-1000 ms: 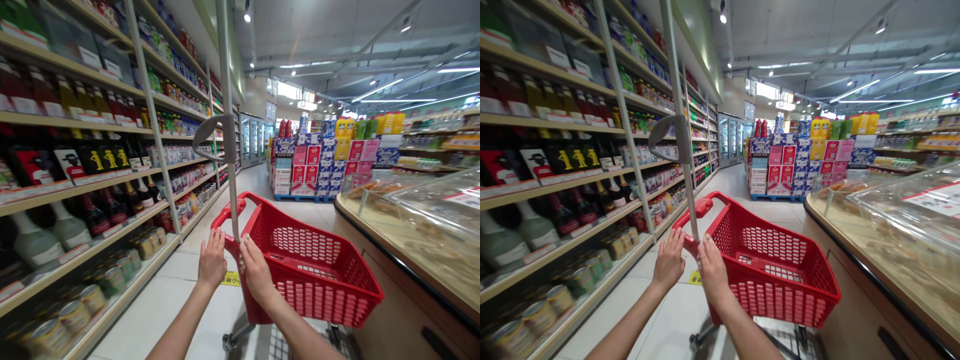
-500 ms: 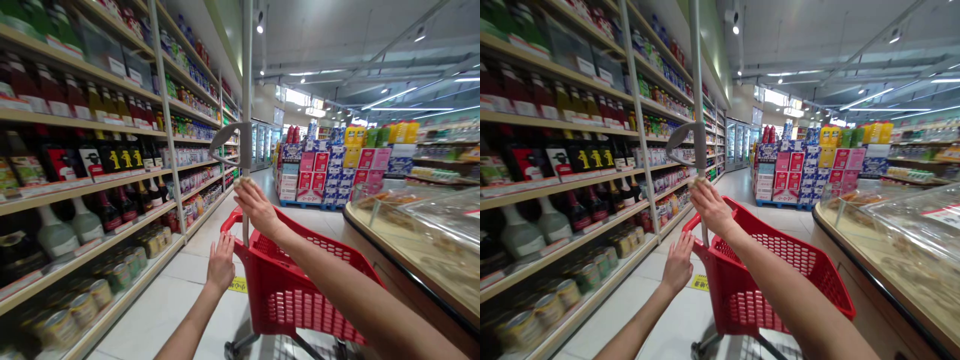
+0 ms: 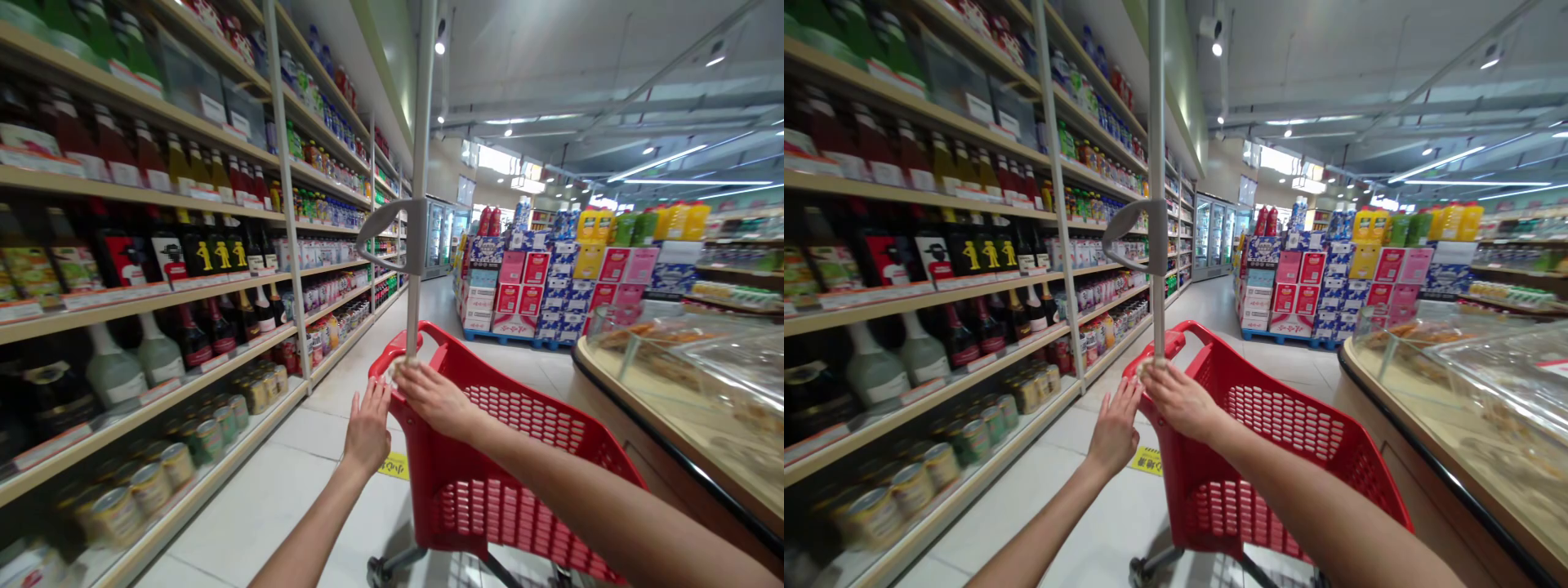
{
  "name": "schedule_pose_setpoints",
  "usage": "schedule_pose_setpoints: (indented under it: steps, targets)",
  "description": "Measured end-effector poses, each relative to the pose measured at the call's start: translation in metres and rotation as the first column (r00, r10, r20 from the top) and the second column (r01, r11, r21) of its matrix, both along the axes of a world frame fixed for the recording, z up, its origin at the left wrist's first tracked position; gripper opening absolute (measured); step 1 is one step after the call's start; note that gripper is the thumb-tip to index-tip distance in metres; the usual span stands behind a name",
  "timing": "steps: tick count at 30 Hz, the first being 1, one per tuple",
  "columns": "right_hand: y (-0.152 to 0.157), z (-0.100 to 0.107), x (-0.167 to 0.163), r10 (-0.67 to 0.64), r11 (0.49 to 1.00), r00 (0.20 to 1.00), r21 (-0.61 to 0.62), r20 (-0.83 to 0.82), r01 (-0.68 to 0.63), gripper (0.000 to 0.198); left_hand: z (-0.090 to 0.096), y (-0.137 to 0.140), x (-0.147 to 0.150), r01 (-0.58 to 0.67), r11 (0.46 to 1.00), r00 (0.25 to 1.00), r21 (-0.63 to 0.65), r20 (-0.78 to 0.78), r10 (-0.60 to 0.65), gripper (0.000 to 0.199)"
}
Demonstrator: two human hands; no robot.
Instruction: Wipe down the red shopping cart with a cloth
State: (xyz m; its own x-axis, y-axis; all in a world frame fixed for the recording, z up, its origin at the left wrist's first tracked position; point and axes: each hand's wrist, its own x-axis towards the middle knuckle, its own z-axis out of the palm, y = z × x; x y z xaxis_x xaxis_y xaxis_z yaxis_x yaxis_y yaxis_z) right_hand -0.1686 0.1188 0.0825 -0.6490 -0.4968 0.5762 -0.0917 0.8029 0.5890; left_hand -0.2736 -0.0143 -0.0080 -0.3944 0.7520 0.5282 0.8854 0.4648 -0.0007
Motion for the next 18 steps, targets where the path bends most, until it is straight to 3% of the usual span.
schedule_pose_setpoints:
  steps: [3, 7, 13, 18]
  targets:
    - [0.001, 0.000, 0.000, 0.002, 1.000, 1.000, 0.017, 0.009, -0.002, 0.034, 0.001, 0.000, 0.000, 0.001, 1.000, 1.000, -0.002, 0.004, -0.001, 0.077]
    - [0.006, 0.037, -0.009, -0.114, 0.990, 0.982, -0.105, -0.151, 0.099, 0.040, 0.002, 0.000, 0.001, -0.011, 1.000, 1.000, 0.001, -0.002, 0.011, 0.078]
    - [0.010, 0.022, -0.003, -0.013, 0.992, 0.997, 0.125, 0.070, 0.004, 0.036, 0.001, 0.001, 0.001, -0.014, 0.999, 1.000, -0.037, 0.010, 0.015, 0.079]
    - [0.009, 0.051, -0.007, -0.144, 0.988, 0.985, -0.069, -0.095, 0.138, 0.044, 0.002, 0.000, 0.001, -0.016, 1.000, 1.000, -0.022, 0.000, 0.016, 0.078]
